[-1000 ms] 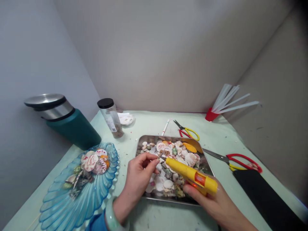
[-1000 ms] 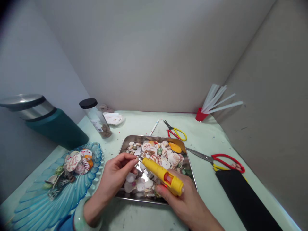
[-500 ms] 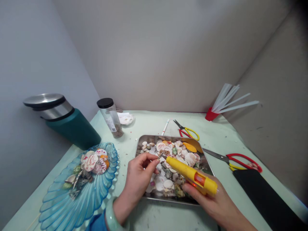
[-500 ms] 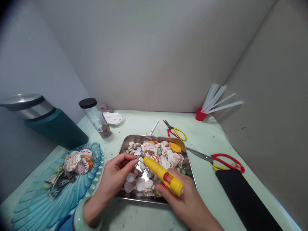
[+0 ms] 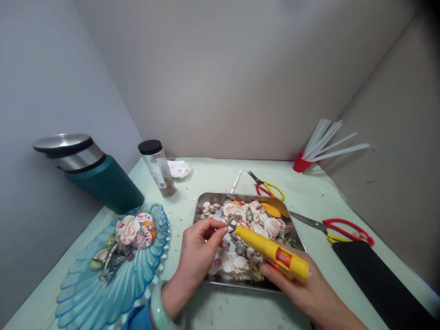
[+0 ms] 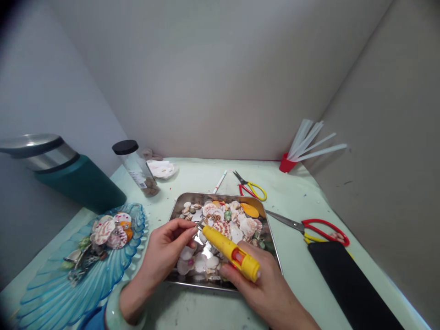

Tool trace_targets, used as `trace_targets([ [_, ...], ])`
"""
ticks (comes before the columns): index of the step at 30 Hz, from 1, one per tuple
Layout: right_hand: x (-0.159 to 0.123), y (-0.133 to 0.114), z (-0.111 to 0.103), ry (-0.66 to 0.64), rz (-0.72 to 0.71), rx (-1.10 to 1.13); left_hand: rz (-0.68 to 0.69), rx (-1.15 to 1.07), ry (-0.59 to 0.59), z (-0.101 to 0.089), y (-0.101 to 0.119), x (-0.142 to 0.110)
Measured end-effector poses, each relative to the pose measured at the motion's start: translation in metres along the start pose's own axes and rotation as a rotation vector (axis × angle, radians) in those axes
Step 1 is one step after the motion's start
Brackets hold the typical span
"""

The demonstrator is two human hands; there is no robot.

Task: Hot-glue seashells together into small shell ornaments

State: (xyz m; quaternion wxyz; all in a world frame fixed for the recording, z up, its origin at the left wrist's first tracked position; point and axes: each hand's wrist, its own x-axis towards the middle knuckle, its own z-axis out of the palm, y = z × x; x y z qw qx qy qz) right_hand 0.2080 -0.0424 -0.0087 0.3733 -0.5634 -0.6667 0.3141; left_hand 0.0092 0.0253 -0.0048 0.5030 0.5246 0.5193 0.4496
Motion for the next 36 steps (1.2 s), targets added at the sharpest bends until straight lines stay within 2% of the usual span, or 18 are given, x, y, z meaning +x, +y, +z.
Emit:
trace_targets([
  [8,-0.0016,0.0029,-0.0006,-0.103,0.061,0.015,0.002,0.022,-0.013,-0.0006,-0.0012,0.0003],
  [13,-0.0012,0.0013,-0.0026,-0.060,0.087,0.040,0.017,0.031,-0.022,-0.0012,-0.0032,0.0003],
  [17,-0.0004,0.0016,-0.0028,-0.106,0.073,0.016,0.015,0.030,-0.018,-0.0014,-0.0027,0.0002],
  [22,-0.0004,0.0024,-0.0020,-0.077,0.079,0.023,0.024,0.052,-0.014,-0.0007,-0.0024,0.0006],
  [26,-0.0007,0.0029,-0.0019,-0.114,0.059,-0.008,0.027,0.038,-0.013,-0.0006,-0.0045,0.0005],
  [36,-0.0015,0.0038,-0.0019,-0.062,0.088,0.014,0.024,0.042,-0.012,-0.0008,-0.0024,0.0014],
])
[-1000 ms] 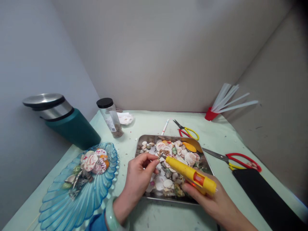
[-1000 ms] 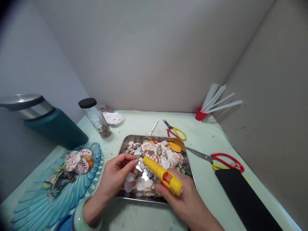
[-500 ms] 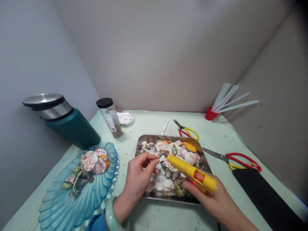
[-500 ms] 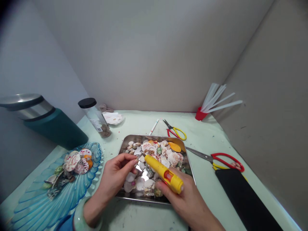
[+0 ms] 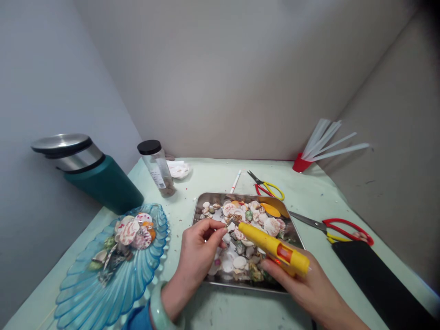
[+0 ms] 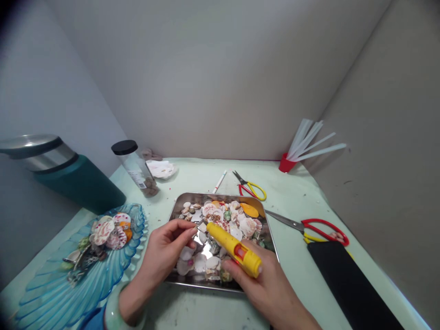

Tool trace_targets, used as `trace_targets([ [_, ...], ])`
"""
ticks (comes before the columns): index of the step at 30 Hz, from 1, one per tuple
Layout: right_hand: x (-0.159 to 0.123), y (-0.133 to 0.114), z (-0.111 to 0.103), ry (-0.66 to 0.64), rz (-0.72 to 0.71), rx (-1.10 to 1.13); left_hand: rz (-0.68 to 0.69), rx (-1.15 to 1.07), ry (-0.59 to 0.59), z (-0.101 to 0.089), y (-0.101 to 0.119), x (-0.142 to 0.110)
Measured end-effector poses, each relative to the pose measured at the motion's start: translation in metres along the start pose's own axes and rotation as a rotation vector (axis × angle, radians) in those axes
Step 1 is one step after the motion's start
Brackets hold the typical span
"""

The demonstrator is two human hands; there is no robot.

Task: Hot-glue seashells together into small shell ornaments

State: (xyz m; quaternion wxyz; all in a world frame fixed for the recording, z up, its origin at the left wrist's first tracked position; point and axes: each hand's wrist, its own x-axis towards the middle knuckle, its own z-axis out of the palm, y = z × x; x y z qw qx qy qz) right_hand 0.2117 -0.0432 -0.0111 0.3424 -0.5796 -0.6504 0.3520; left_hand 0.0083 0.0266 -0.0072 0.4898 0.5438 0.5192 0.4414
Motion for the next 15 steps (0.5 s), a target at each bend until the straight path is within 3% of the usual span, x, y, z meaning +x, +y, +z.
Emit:
trace_targets([
  [15,0.0010,-0.0002,-0.0029,0.011,0.010,0.026,0.062,0.085,-0.020,-0.0011,-0.0044,-0.0013],
])
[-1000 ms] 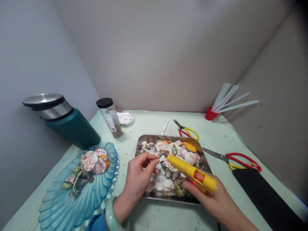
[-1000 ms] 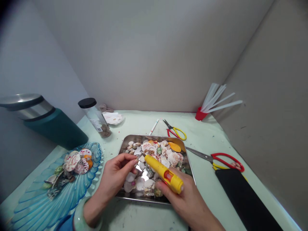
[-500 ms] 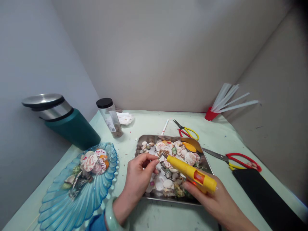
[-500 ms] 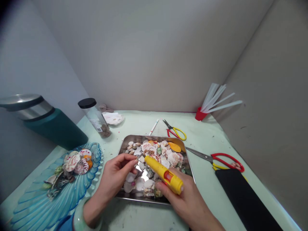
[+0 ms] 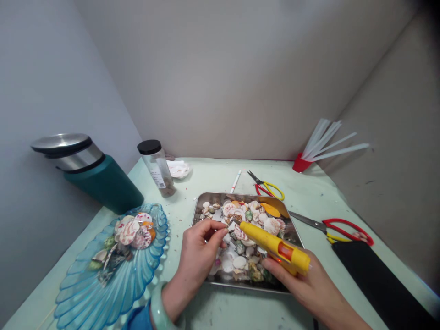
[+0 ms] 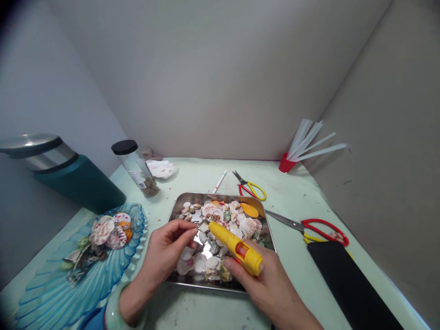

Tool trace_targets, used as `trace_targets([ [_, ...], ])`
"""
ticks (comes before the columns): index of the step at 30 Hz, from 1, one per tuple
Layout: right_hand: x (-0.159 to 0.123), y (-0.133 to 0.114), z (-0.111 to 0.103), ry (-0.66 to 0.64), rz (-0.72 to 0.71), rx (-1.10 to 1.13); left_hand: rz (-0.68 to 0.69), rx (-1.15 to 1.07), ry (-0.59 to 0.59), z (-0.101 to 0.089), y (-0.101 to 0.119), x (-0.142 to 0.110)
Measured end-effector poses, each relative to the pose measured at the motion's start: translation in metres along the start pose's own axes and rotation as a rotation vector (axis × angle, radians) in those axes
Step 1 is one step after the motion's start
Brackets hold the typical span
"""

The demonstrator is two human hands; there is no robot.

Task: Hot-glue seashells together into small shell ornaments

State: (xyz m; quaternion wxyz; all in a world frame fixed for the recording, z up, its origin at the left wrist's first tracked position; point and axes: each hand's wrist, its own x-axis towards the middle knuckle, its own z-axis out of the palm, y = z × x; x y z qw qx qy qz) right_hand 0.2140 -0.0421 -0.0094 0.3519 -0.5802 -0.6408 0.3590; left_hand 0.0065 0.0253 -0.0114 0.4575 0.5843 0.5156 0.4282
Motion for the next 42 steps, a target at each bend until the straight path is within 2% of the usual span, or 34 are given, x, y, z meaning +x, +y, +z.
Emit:
trace_targets([
  [31,-0.0006,-0.0065,-0.0010,0.018,0.004,-0.021,-0.020,-0.024,0.003,0.0007,0.0018,-0.0006],
  [42,-0.0034,-0.0074,0.0039,-0.025,-0.049,-0.094,-0.155,-0.158,-0.006,0.0018,0.0078,0.0016],
])
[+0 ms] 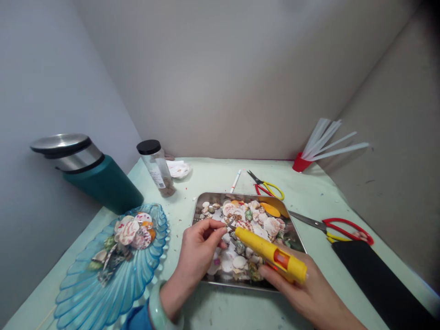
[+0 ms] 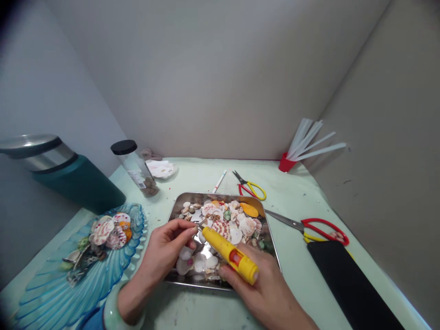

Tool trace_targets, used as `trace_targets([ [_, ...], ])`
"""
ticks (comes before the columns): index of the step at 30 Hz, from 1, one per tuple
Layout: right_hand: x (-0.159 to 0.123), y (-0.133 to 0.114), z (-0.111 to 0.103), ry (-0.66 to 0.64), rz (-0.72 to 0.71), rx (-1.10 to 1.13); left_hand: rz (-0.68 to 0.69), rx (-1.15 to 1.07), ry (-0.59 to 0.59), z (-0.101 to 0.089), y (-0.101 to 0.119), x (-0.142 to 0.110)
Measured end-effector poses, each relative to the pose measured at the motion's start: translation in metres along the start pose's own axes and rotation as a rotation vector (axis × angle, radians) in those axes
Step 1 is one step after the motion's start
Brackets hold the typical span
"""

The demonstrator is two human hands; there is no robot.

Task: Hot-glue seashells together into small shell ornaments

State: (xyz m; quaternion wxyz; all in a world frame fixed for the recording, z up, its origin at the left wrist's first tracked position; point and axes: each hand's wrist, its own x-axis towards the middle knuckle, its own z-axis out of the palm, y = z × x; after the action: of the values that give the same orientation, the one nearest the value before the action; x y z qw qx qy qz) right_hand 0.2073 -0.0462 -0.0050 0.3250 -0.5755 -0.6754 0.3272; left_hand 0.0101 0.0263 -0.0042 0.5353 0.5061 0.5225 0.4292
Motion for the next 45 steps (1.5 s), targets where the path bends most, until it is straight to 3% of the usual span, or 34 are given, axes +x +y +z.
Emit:
trace_targets([
  [22,-0.001,-0.002,-0.003,-0.034,-0.019,0.002,-0.002,-0.009,0.021,0.001,0.001,0.000],
  [35,-0.002,0.005,-0.010,0.038,0.044,0.019,-0.046,-0.071,0.000,0.000,0.003,0.001],
  [38,0.000,0.007,-0.018,0.029,0.032,-0.111,-0.080,-0.133,-0.028,-0.003,0.003,0.003],
  [45,0.016,0.008,-0.014,-0.021,-0.012,-0.780,-0.035,-0.171,-0.077,-0.006,0.004,0.002],
])
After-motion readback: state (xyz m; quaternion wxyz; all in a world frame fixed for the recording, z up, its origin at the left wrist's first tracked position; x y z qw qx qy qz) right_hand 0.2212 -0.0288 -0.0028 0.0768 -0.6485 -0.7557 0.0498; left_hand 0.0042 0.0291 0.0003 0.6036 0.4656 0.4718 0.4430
